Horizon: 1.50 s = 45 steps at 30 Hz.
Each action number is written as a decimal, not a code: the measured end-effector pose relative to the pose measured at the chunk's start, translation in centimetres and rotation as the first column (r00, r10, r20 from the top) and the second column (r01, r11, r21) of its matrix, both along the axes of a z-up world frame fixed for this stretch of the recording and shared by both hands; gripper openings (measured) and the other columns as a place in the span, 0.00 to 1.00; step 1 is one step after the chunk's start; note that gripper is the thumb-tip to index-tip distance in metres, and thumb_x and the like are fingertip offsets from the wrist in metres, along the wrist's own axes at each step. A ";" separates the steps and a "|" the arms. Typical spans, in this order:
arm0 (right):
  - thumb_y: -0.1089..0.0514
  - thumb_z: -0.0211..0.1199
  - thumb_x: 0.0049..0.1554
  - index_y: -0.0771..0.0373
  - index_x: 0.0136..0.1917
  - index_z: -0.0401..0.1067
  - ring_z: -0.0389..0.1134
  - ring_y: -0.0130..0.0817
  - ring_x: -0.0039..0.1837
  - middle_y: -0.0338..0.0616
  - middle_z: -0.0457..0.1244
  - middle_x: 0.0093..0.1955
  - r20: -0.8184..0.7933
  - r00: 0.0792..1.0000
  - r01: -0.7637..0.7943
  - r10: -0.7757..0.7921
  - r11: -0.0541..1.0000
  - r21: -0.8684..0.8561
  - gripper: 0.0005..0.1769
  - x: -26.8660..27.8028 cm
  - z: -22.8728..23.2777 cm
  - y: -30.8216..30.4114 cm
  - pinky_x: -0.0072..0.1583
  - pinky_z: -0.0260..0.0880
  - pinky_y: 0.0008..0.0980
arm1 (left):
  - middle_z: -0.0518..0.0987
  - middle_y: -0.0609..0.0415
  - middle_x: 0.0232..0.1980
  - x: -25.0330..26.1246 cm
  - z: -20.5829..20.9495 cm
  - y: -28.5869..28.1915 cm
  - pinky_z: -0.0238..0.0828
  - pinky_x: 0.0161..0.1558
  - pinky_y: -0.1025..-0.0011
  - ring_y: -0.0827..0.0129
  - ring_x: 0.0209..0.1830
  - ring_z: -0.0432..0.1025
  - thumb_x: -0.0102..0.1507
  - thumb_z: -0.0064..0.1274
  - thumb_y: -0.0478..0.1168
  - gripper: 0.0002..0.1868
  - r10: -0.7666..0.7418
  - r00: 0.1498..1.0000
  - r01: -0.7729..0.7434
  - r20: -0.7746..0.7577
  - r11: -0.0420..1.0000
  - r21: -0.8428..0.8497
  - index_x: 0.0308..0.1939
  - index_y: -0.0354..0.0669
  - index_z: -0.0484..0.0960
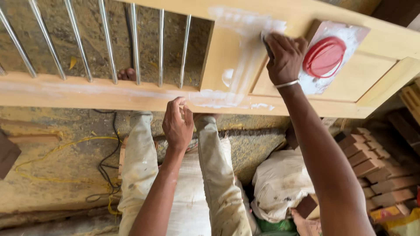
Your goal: The person applies a white substance to a wooden headboard using a putty knife. They spread the filler across the slats and the frame, smoothing it into the grooves and corners.
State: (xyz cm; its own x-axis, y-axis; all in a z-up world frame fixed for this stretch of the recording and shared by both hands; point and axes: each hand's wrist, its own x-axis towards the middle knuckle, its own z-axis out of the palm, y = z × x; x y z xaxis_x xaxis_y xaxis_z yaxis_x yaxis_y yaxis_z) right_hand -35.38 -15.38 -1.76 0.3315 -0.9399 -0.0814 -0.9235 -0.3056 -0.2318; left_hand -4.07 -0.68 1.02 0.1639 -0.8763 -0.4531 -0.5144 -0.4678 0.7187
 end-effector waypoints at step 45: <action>0.75 0.65 0.48 0.74 0.61 0.74 0.73 0.39 0.54 0.48 0.70 0.52 0.691 -0.255 0.551 -0.677 0.485 0.679 0.25 -3.3 -4.4 2.8 0.61 0.77 0.37 | 0.80 0.50 0.51 0.9 -0.7 0.1 0.73 0.40 0.64 0.62 0.35 0.75 0.68 0.51 0.33 0.15 -0.029 0.999 0.030 -0.028 0.999 0.035 0.58 0.40 0.72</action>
State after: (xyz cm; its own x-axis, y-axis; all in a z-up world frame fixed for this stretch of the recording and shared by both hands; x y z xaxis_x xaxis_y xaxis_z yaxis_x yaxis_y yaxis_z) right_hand -38.64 -12.56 -6.18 -0.5379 -0.7254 -0.4296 0.2515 0.3483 -0.9030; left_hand -3.21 -0.55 0.37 0.1256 -0.8637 -0.4881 -0.5089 -0.4784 0.7156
